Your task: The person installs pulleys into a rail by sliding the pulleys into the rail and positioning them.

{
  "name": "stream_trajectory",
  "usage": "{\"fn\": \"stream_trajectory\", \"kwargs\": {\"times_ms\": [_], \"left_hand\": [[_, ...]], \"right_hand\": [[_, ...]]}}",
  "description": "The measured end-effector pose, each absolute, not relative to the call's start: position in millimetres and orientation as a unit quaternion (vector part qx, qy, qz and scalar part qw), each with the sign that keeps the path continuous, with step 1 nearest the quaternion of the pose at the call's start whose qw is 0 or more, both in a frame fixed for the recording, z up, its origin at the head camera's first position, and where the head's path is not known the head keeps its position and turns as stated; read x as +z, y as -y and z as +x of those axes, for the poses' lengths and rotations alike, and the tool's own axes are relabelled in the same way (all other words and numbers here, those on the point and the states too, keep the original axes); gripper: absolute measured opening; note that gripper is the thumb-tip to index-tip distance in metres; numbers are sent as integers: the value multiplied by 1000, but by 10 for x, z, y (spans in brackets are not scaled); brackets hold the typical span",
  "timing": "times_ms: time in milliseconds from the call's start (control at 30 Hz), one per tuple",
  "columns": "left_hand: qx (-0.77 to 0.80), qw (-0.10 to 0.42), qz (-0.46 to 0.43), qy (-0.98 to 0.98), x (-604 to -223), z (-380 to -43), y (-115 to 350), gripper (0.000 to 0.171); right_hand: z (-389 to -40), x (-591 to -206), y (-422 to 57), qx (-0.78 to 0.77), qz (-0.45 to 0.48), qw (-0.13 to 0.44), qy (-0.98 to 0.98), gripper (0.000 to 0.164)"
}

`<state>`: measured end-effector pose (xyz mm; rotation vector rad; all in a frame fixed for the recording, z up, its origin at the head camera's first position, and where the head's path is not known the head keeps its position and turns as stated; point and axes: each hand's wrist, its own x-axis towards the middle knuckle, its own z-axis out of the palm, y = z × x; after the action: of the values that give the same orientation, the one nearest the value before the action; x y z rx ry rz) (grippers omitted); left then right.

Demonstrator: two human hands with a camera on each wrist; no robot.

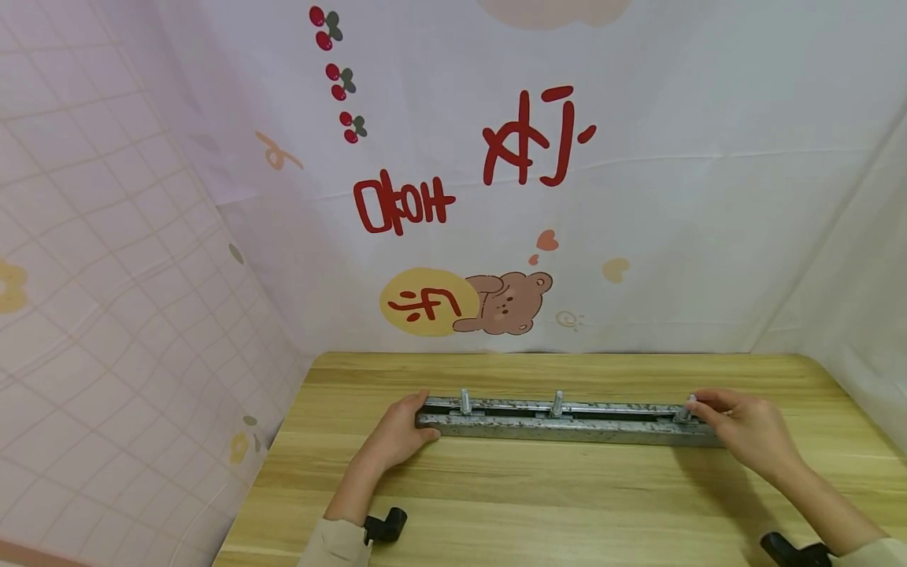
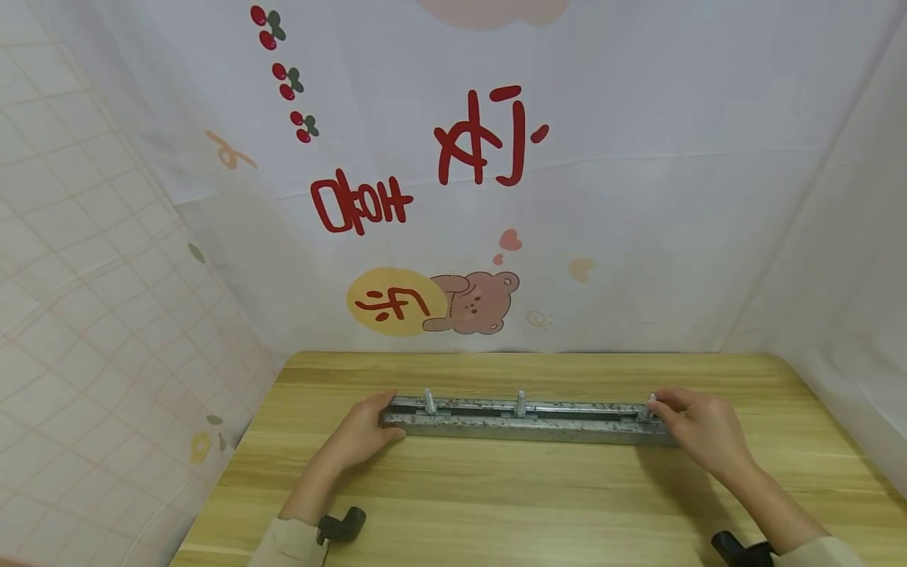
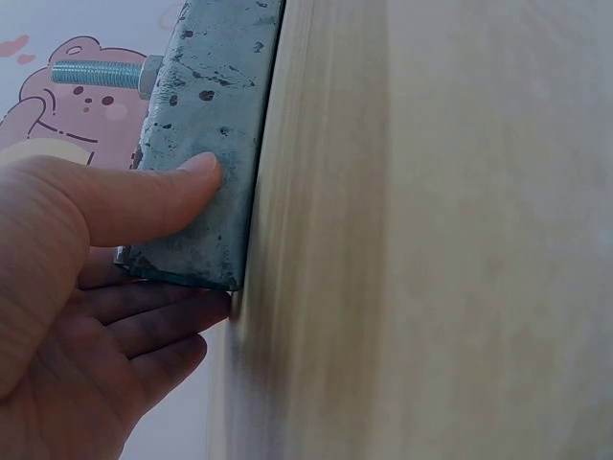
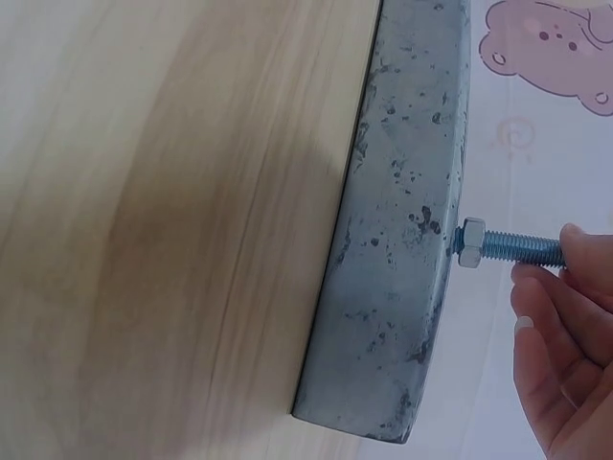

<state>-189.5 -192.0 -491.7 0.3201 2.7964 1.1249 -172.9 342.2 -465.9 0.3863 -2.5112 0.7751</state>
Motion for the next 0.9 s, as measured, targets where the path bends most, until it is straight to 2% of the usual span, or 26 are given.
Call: {"fn": "stream_trajectory", "kwargs": {"times_ms": [900], "left_hand": [[375, 57, 103, -920, -4915, -1900, 1913, 80]], "right_hand": [[-1777, -4701, -3255, 275, 184, 284, 900, 17]]}}
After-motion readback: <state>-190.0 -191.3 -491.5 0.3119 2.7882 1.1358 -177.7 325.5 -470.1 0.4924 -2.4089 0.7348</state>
